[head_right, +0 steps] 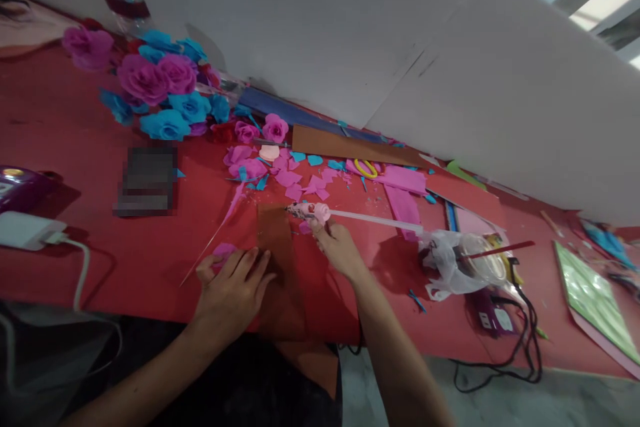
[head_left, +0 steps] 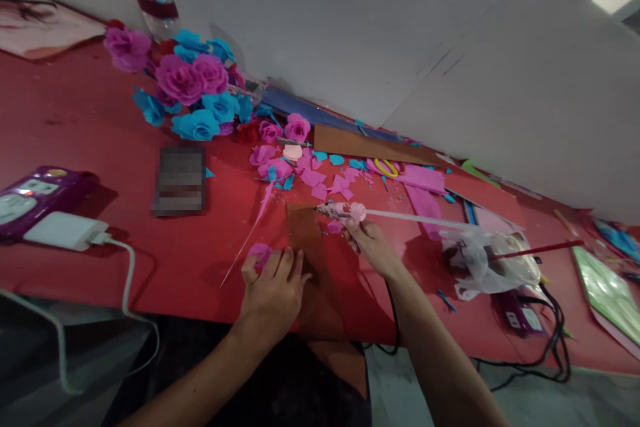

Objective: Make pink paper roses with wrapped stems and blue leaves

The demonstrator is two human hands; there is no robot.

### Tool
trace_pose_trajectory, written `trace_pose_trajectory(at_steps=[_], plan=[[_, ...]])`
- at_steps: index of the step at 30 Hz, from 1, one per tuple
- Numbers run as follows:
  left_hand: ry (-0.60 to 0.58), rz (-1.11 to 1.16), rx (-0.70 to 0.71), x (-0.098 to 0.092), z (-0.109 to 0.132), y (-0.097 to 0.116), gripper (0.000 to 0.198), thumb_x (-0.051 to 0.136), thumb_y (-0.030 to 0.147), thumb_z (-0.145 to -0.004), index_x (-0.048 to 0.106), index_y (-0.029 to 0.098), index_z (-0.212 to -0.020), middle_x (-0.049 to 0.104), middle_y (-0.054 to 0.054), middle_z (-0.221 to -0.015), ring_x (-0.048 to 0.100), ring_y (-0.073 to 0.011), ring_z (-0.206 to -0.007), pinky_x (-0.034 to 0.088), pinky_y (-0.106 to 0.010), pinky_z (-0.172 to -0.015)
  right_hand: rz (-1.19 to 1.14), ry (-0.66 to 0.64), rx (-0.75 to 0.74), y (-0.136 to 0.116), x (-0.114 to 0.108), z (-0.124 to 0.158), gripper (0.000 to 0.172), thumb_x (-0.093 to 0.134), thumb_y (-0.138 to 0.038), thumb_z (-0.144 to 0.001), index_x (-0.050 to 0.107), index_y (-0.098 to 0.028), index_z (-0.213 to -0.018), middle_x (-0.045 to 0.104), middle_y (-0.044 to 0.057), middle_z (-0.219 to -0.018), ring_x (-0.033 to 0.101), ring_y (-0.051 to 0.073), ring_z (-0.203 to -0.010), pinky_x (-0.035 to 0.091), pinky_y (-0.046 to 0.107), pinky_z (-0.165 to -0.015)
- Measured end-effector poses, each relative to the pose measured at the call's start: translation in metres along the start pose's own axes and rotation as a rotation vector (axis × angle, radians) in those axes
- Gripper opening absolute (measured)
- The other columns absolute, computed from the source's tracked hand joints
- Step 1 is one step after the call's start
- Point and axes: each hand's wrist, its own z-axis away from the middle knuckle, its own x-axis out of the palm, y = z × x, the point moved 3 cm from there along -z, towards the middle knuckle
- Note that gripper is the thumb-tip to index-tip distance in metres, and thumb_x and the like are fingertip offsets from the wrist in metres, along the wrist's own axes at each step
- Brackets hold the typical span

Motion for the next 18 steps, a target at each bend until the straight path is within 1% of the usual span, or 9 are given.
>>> trace_pose_trajectory(at_steps=[2, 4, 8, 10, 12, 13, 15, 17, 18], plan=[[0.011, -0.003, -0.004, 0.0, 0.0, 0.0, 0.037, 0.037, 0.03, -0.092, 0.058, 0.019, -0.121, 0.063, -0.012, -0.117, 0.054, -0.0278, -0.104, 0.023, -0.056, -0.094, 0.11, 0.056, -0.066, -0.003, -0.01, -0.004, 0.047, 0.035, -0.055, -0.087, 0.058, -0.015, -0.094, 0.054, 0.0, -0.064, 0.05, 0.014, -0.058, 0.038, 0.024, -0.053], [0.026, -0.009, -0.003, 0.0, 0.0, -0.001, 0.036, 0.037, 0.03, -0.092, 0.059, 0.019, -0.12, 0.063, -0.012, -0.116, 0.054, -0.0275, -0.103, 0.023, -0.056, -0.094, 0.302, 0.117, -0.14, -0.004, -0.022, -0.005, 0.041, 0.035, -0.048, -0.09, 0.057, -0.016, -0.103, 0.06, 0.004, -0.077, 0.055, 0.018, -0.07, 0.041, 0.027, -0.059], [0.016, -0.009, 0.007, -0.001, 0.0, -0.001, 0.037, 0.037, 0.028, -0.092, 0.058, 0.018, -0.121, 0.063, -0.013, -0.116, 0.054, -0.0275, -0.104, 0.025, -0.055, -0.092, 0.885, 0.211, -0.17, 0.012, -0.055, -0.007, 0.032, 0.039, -0.027, -0.09, 0.051, -0.012, -0.115, 0.058, 0.017, -0.108, 0.058, 0.024, -0.086, 0.044, 0.033, -0.069], [0.002, 0.003, 0.001, -0.004, -0.001, 0.0, 0.037, 0.036, 0.029, -0.092, 0.057, 0.018, -0.121, 0.063, -0.013, -0.115, 0.054, -0.0273, -0.104, 0.027, -0.055, -0.092, 1.115, 0.197, -0.161, 0.025, -0.071, -0.009, 0.034, 0.037, -0.021, -0.089, 0.048, -0.01, -0.12, 0.055, 0.019, -0.115, 0.057, 0.027, -0.094, 0.044, 0.035, -0.074], [-0.005, 0.013, -0.003, -0.007, -0.001, 0.001, 0.038, 0.036, 0.031, -0.092, 0.057, 0.017, -0.121, 0.062, -0.013, -0.115, 0.054, -0.0269, -0.104, 0.028, -0.054, -0.091, 1.232, 0.156, -0.166, 0.034, -0.083, -0.008, 0.038, 0.035, -0.017, -0.089, 0.046, -0.01, -0.124, 0.054, 0.02, -0.118, 0.055, 0.029, -0.1, 0.044, 0.039, -0.079], [-0.009, 0.015, -0.003, -0.008, -0.001, 0.002, 0.038, 0.037, 0.032, -0.092, 0.057, 0.017, -0.121, 0.062, -0.013, -0.115, 0.054, -0.0269, -0.103, 0.029, -0.053, -0.09, 1.261, 0.155, -0.171, 0.035, -0.085, -0.007, 0.04, 0.035, -0.014, -0.087, 0.045, -0.01, -0.126, 0.053, 0.02, -0.12, 0.054, 0.03, -0.103, 0.043, 0.041, -0.081], [-0.015, 0.015, -0.009, -0.011, 0.0, 0.003, 0.038, 0.038, 0.033, -0.091, 0.058, 0.017, -0.12, 0.063, -0.013, -0.113, 0.054, -0.027, -0.102, 0.032, -0.051, -0.088, 1.267, 0.24, -0.181, 0.027, -0.081, 0.002, 0.046, 0.036, -0.007, -0.083, 0.045, -0.011, -0.127, 0.05, 0.02, -0.126, 0.05, 0.033, -0.109, 0.041, 0.047, -0.085], [-0.013, 0.022, -0.005, -0.015, 0.0, 0.001, 0.037, 0.04, 0.033, -0.091, 0.059, 0.019, -0.118, 0.063, -0.012, -0.111, 0.055, -0.0268, -0.1, 0.034, -0.05, -0.087, 1.166, 0.378, -0.202, 0.007, -0.061, 0.018, 0.046, 0.036, -0.005, -0.081, 0.046, -0.012, -0.126, 0.048, 0.02, -0.128, 0.047, 0.033, -0.113, 0.038, 0.049, -0.088], [-0.003, 0.028, -0.002, -0.018, -0.002, -0.002, 0.036, 0.04, 0.034, -0.09, 0.06, 0.02, -0.118, 0.063, -0.011, -0.111, 0.055, -0.0266, -0.099, 0.035, -0.049, -0.087, 1.061, 0.381, -0.244, -0.005, -0.044, 0.028, 0.042, 0.037, -0.009, -0.083, 0.047, -0.011, -0.124, 0.051, 0.019, -0.124, 0.047, 0.031, -0.113, 0.039, 0.046, -0.09]])
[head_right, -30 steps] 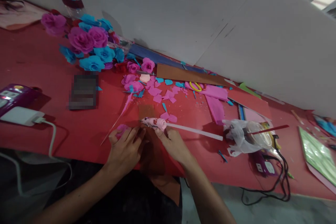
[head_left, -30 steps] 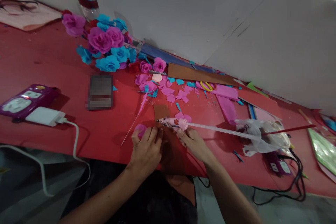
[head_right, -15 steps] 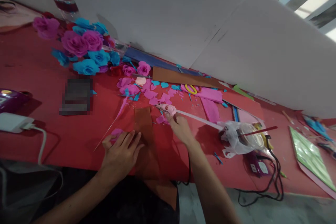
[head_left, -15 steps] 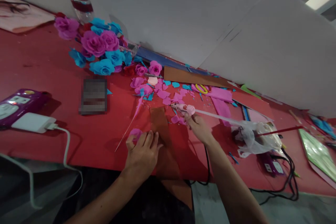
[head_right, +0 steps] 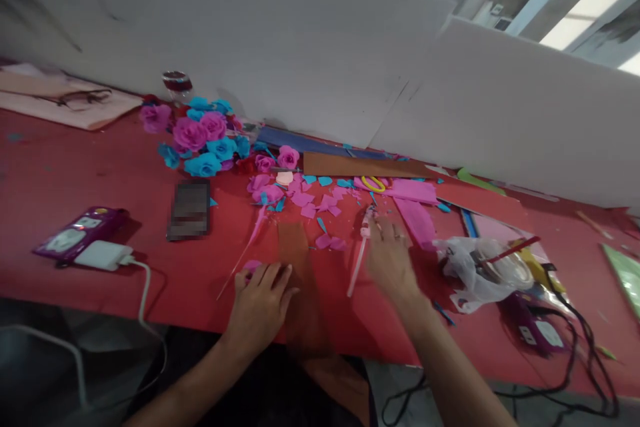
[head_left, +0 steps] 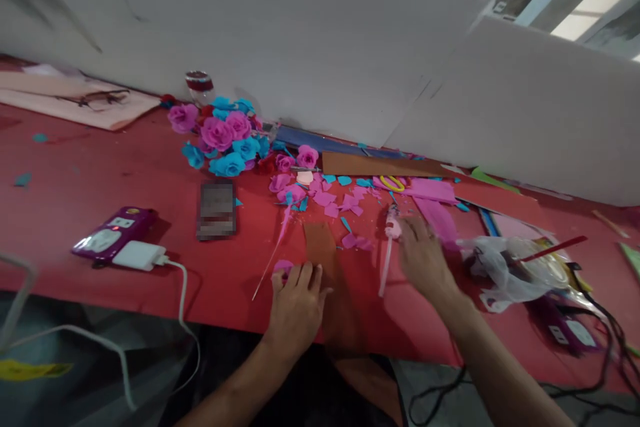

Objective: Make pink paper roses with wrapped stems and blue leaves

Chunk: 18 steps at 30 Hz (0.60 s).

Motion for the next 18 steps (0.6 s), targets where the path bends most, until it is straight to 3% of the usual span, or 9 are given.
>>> trace_pose_trajectory(at_steps=[4, 7, 11, 15, 18], plan=[[0.11, 0.007, -0.118, -0.016, -0.026, -0.031, 0.033, 0.039, 0.028, -0.09, 0.063, 0.018, -0.109, 0.06, -0.012, -0.113, 0.053, -0.0263, -0.101, 0.039, -0.043, -0.087, -0.319, -0.109, -0.083, -0.091, -0.006, 0.035, 0.025, 0.045, -0.029, -0.088, 0.057, -0.018, -0.107, 0.06, 0.013, -0.106, 0.053, 0.027, -0.099, 0.042, 0.042, -0.089], [0.14, -0.005, -0.279, -0.021, -0.06, -0.062, 0.032, 0.044, 0.03, -0.086, 0.063, 0.01, -0.103, 0.06, -0.016, -0.101, 0.054, -0.0266, -0.097, 0.041, -0.039, -0.085, -0.4, -0.133, -0.043, -0.127, 0.001, 0.053, 0.019, 0.049, -0.028, -0.087, 0.058, -0.018, -0.101, 0.06, 0.012, -0.1, 0.054, 0.027, -0.095, 0.043, 0.043, -0.084], [0.042, 0.098, -0.396, -0.01, -0.093, -0.089, 0.022, 0.056, 0.031, -0.077, 0.067, 0.015, -0.088, 0.063, -0.014, -0.092, 0.058, -0.0268, -0.091, 0.042, -0.036, -0.077, -0.437, -0.096, -0.022, -0.134, 0.008, 0.06, 0.016, 0.045, -0.024, -0.089, 0.058, -0.019, -0.096, 0.059, 0.011, -0.098, 0.054, 0.026, -0.094, 0.043, 0.043, -0.083], [0.061, 0.633, -0.578, -0.001, -0.097, -0.102, 0.006, 0.061, 0.02, -0.07, 0.067, 0.018, -0.071, 0.065, -0.007, -0.074, 0.06, -0.0206, -0.079, 0.04, -0.031, -0.072, -0.48, -0.077, -0.003, -0.129, 0.008, 0.06, 0.014, 0.048, -0.025, -0.088, 0.059, -0.02, -0.096, 0.059, 0.01, -0.097, 0.054, 0.026, -0.093, 0.043, 0.042, -0.082], [0.072, 0.913, -0.573, -0.006, -0.09, -0.102, 0.008, 0.064, 0.025, -0.069, 0.066, 0.018, -0.071, 0.065, -0.002, -0.07, 0.057, -0.0139, -0.068, 0.04, -0.025, -0.066, -0.535, -0.045, 0.011, -0.128, 0.004, 0.058, 0.015, 0.048, -0.024, -0.088, 0.06, -0.02, -0.096, 0.06, 0.009, -0.095, 0.053, 0.026, -0.093, 0.043, 0.042, -0.083]])
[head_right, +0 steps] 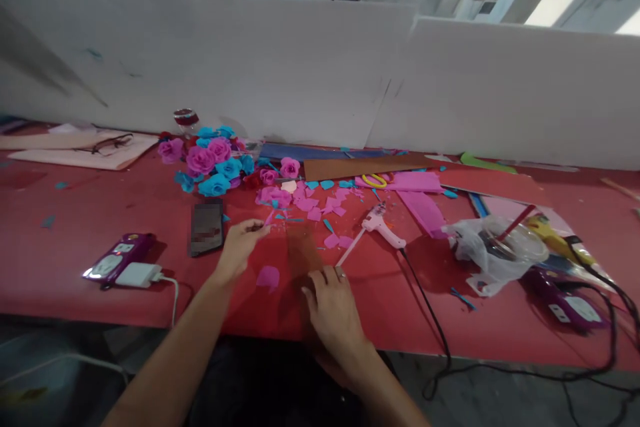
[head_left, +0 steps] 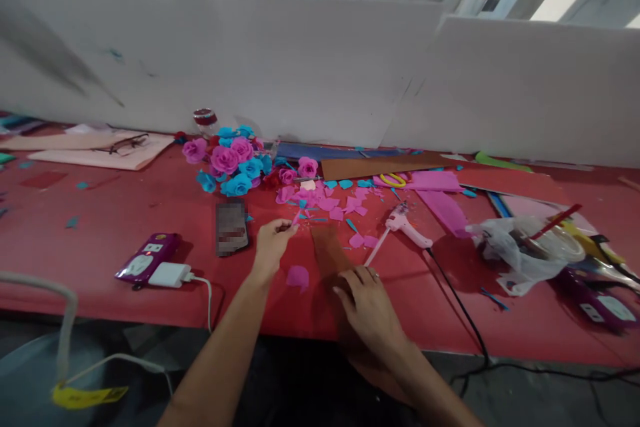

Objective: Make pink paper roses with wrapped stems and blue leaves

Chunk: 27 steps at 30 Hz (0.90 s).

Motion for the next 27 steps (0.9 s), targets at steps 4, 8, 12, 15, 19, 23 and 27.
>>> trace_pose_trajectory(at_steps=[4, 8, 12, 15, 19, 23, 27], plan=[[-0.189, 0.521, -0.202, -0.008, 0.019, 0.012, 0.019, 0.074, 0.026, -0.058, 0.062, 0.015, -0.067, 0.058, 0.002, -0.061, 0.052, -0.0082, -0.056, 0.038, -0.019, -0.055, -0.128, 0.053, 0.009, -0.003, -0.011, -0.01, 0.014, 0.049, -0.021, -0.087, 0.061, -0.02, -0.094, 0.061, 0.007, -0.096, 0.054, 0.023, -0.092, 0.042, 0.039, -0.086], [-0.287, 0.751, -0.384, -0.017, 0.039, 0.026, 0.024, 0.076, 0.013, -0.056, 0.062, 0.014, -0.075, 0.056, 0.002, -0.06, 0.052, -0.0066, -0.055, 0.029, -0.013, -0.042, -0.126, 0.11, 0.023, 0.006, -0.027, -0.031, 0.017, 0.048, -0.015, -0.085, 0.065, -0.018, -0.088, 0.064, 0.008, -0.093, 0.055, 0.022, -0.09, 0.041, 0.037, -0.085], [-0.332, 0.831, -0.424, -0.02, 0.055, 0.029, 0.021, 0.072, 0.008, -0.062, 0.061, 0.015, -0.078, 0.055, 0.002, -0.061, 0.046, -0.0037, -0.049, 0.033, -0.013, -0.043, 0.002, 0.096, 0.094, 0.025, -0.032, -0.052, 0.018, 0.051, -0.016, -0.082, 0.069, -0.016, -0.087, 0.067, 0.009, -0.093, 0.057, 0.023, -0.089, 0.039, 0.038, -0.087], [-0.342, 0.886, -0.444, -0.019, 0.065, 0.024, 0.018, 0.07, 0.006, -0.065, 0.062, 0.014, -0.08, 0.057, 0.001, -0.067, 0.044, -0.0027, -0.049, 0.036, -0.014, -0.044, 0.089, -0.003, 0.106, 0.029, -0.023, -0.06, 0.02, 0.051, -0.018, -0.083, 0.071, -0.015, -0.085, 0.069, 0.01, -0.091, 0.059, 0.024, -0.087, 0.037, 0.038, -0.088], [-0.327, 0.933, -0.522, -0.022, 0.071, 0.016, 0.012, 0.065, 0.011, -0.074, 0.063, 0.012, -0.086, 0.059, -0.002, -0.076, 0.043, -0.0023, -0.05, 0.036, -0.014, -0.043, 0.173, -0.042, 0.164, 0.023, -0.009, -0.062, 0.021, 0.054, -0.024, -0.082, 0.07, -0.012, -0.086, 0.068, 0.017, -0.09, 0.058, 0.028, -0.09, 0.038, 0.04, -0.084], [-0.279, 0.947, -0.561, -0.028, 0.071, 0.012, 0.007, 0.061, 0.007, -0.075, 0.062, 0.011, -0.081, 0.057, -0.002, -0.07, 0.045, -0.0035, -0.05, 0.033, -0.013, -0.041, 0.261, -0.032, 0.223, 0.016, -0.002, -0.061, 0.023, 0.053, -0.024, -0.082, 0.068, -0.009, -0.091, 0.066, 0.019, -0.094, 0.056, 0.031, -0.096, 0.038, 0.04, -0.082], [-0.32, 0.986, -0.571, -0.029, 0.075, 0.014, 0.006, 0.058, 0.005, -0.077, 0.06, 0.011, -0.077, 0.056, -0.001, -0.067, 0.041, -0.0027, -0.046, 0.027, -0.012, -0.037, 0.176, -0.019, 0.214, 0.016, -0.001, -0.062, 0.02, 0.047, -0.016, -0.081, 0.066, -0.008, -0.083, 0.066, 0.019, -0.089, 0.058, 0.028, -0.092, 0.038, 0.039, -0.082]])
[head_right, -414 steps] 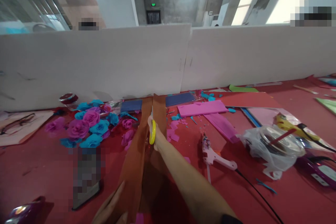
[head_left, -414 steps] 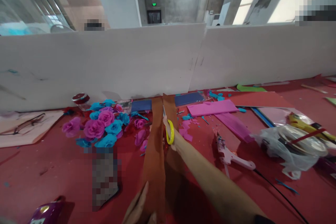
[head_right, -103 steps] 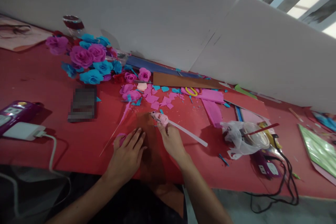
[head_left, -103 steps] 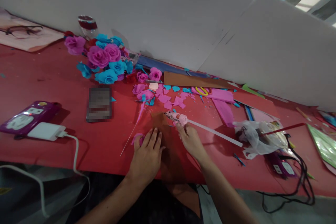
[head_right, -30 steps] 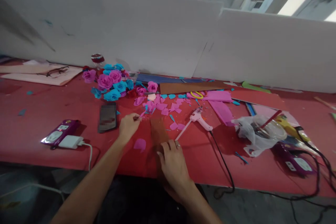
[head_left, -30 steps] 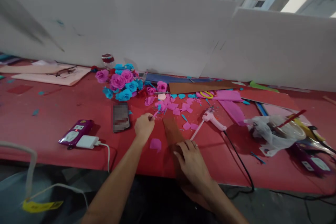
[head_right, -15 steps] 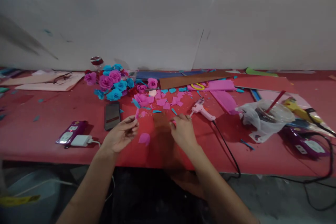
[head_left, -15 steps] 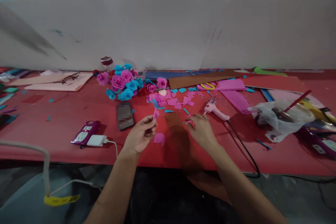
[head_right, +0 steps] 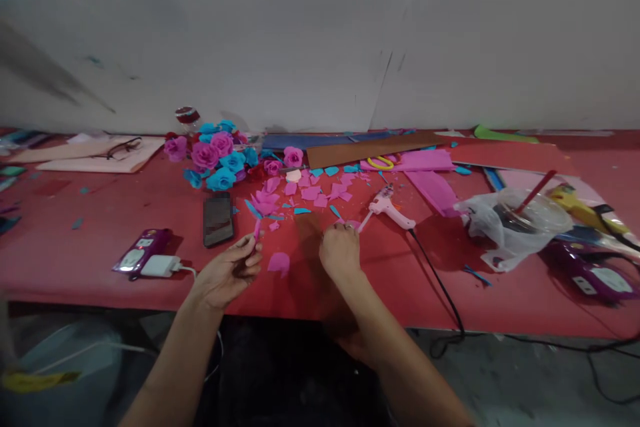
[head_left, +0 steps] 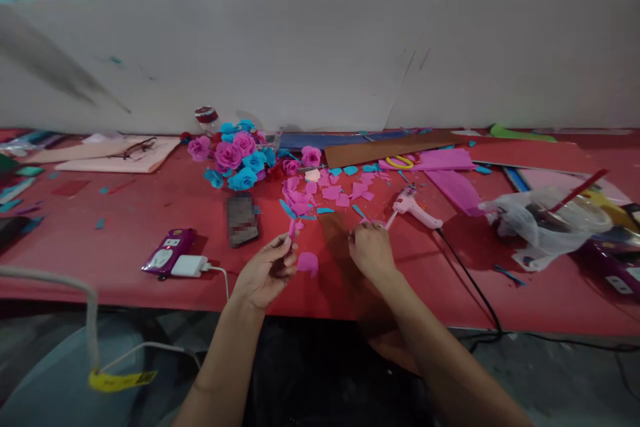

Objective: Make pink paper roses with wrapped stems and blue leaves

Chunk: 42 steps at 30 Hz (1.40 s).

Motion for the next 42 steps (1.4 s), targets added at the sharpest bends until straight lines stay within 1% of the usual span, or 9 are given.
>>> trace_pose_trajectory(at_steps=[6, 9, 12, 17, 23, 30, 36, 39, 42], plan=[[-0.028, 0.029, 0.013, 0.008, 0.008, -0.001, 0.007, 0.055, 0.006, -0.079, 0.061, 0.009, -0.08, 0.058, -0.003, -0.07, 0.038, -0.0017, -0.044, 0.031, -0.014, -0.039, -0.905, 0.048, 0.121, -0.007, -0.002, 0.007, 0.006, 0.056, -0.018, -0.067, 0.054, -0.019, -0.073, 0.059, 0.0, -0.069, 0.055, 0.015, -0.065, 0.042, 0.027, -0.062], [-0.046, 0.012, 0.015, 0.009, 0.008, -0.003, 0.006, 0.058, 0.006, -0.077, 0.062, 0.01, -0.079, 0.057, -0.002, -0.066, 0.038, -0.0018, -0.043, 0.03, -0.014, -0.039, -1.378, 0.024, 0.237, -0.018, 0.002, 0.015, 0.016, 0.061, -0.019, -0.061, 0.052, -0.02, -0.074, 0.058, -0.004, -0.069, 0.054, 0.012, -0.064, 0.041, 0.025, -0.061], [-0.039, -0.031, 0.045, 0.008, 0.008, -0.002, 0.008, 0.061, 0.007, -0.075, 0.062, 0.012, -0.082, 0.059, -0.002, -0.066, 0.039, -0.0025, -0.044, 0.032, -0.014, -0.041, -1.673, -0.084, 0.353, -0.026, 0.006, 0.022, 0.031, 0.065, -0.018, -0.058, 0.054, -0.022, -0.087, 0.063, -0.004, -0.073, 0.058, 0.013, -0.067, 0.042, 0.025, -0.063], [0.032, -0.127, 0.144, 0.008, 0.008, 0.005, 0.009, 0.066, 0.009, -0.072, 0.062, 0.012, -0.08, 0.063, -0.004, -0.07, 0.044, -0.0033, -0.047, 0.039, -0.015, -0.046, -1.837, -0.108, 0.44, -0.025, 0.004, 0.026, 0.034, 0.07, -0.015, -0.057, 0.058, -0.021, -0.089, 0.067, -0.004, -0.073, 0.06, 0.011, -0.066, 0.043, 0.023, -0.064], [0.053, -0.188, 0.161, 0.02, 0.012, 0.005, 0.016, 0.069, 0.011, -0.067, 0.063, 0.012, -0.082, 0.062, -0.001, -0.068, 0.046, -0.0039, -0.048, 0.038, -0.015, -0.044, -2.05, -0.251, 0.442, -0.028, 0.006, 0.028, 0.035, 0.073, -0.008, -0.053, 0.063, -0.02, -0.084, 0.069, -0.003, -0.078, 0.062, 0.009, -0.069, 0.045, 0.021, -0.069], [0.092, -0.182, 0.26, 0.031, 0.021, -0.001, 0.033, 0.069, 0.011, -0.067, 0.06, 0.015, -0.098, 0.064, -0.002, -0.069, 0.049, -0.0044, -0.051, 0.039, -0.014, -0.047, -2.144, -0.379, 0.452, -0.033, 0.014, 0.029, 0.047, 0.064, -0.001, -0.051, 0.065, -0.021, -0.093, 0.071, -0.003, -0.084, 0.063, 0.01, -0.07, 0.045, 0.02, -0.066], [0.178, -0.291, 0.405, 0.034, 0.019, 0.002, 0.02, 0.073, 0.018, -0.065, 0.061, 0.014, -0.08, 0.06, 0.001, -0.064, 0.049, -0.0033, -0.05, 0.035, -0.011, -0.044, -2.209, -0.492, 0.487, -0.039, 0.019, 0.029, 0.036, 0.062, -0.007, -0.058, 0.067, -0.02, -0.092, 0.072, 0.0, -0.088, 0.065, 0.015, -0.081, 0.047, 0.027, -0.078], [0.203, -0.346, 0.413, 0.032, 0.015, -0.004, 0.022, 0.074, 0.021, -0.063, 0.062, 0.014, -0.08, 0.055, 0.003, -0.062, 0.049, -0.0038, -0.05, 0.028, -0.012, -0.039, -2.195, -0.419, 0.557, -0.041, 0.024, 0.027, 0.023, 0.069, -0.014, -0.062, 0.068, -0.02, -0.084, 0.072, -0.001, -0.084, 0.065, 0.014, -0.079, 0.047, 0.027, -0.08], [0.22, -0.389, 0.456, 0.029, 0.012, -0.009, 0.021, 0.073, 0.023, -0.066, 0.062, 0.014, -0.081, 0.055, 0.003, -0.062, 0.05, -0.0047, -0.052, 0.03, -0.014, -0.041, -2.147, -0.349, 0.62, -0.045, 0.027, 0.025, 0.018, 0.074, -0.02, -0.061, 0.069, -0.02, -0.079, 0.072, -0.002, -0.076, 0.065, 0.014, -0.073, 0.048, 0.027, -0.076]])
